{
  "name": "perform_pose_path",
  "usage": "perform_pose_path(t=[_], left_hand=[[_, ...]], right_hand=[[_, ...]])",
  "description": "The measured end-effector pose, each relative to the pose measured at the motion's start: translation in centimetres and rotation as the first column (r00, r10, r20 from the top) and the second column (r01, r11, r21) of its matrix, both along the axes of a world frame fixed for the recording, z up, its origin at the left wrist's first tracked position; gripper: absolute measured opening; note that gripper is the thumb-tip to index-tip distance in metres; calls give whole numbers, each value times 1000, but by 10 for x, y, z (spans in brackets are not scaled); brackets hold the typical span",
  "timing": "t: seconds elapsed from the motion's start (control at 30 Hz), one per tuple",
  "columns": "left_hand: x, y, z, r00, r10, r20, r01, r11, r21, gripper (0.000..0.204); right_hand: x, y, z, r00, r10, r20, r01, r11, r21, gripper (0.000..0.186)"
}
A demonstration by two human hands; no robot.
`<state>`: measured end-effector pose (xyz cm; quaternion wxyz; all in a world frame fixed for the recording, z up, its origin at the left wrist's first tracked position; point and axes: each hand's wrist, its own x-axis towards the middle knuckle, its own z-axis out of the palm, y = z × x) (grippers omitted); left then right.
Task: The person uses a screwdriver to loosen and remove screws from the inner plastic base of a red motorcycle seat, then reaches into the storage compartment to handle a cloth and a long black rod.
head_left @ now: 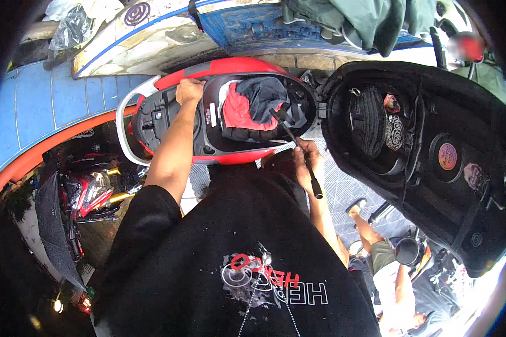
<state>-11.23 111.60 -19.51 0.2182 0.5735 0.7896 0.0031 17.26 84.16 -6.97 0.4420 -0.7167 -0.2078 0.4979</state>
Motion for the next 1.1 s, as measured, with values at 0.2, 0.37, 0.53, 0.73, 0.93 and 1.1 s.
perform_pose_path(t=[0.2,0.37,0.53,0.73,0.93,1.1], left_hand=[[-15,-10,0,997,-72,35,71,997,16,24],[-30,-29,5,961,-233,152,219,970,107,28],[-34,-37,5,937,-345,46,334,928,165,30],[-31,-29,17,920,-370,131,370,929,23,35],[-49,-14,17,922,-242,304,259,966,-15,31],[-49,-5,20,895,-338,289,359,933,-20,34]], right_hand=[[-2,10,10,987,122,101,-129,990,58,22],[-1,36,17,825,379,420,-376,922,-93,20],[-24,102,18,619,473,627,-637,769,49,15],[-93,193,15,436,494,752,-725,688,-32,13],[-143,246,5,128,539,833,-815,536,-221,11],[-160,258,-10,-56,562,825,-816,450,-362,13]])
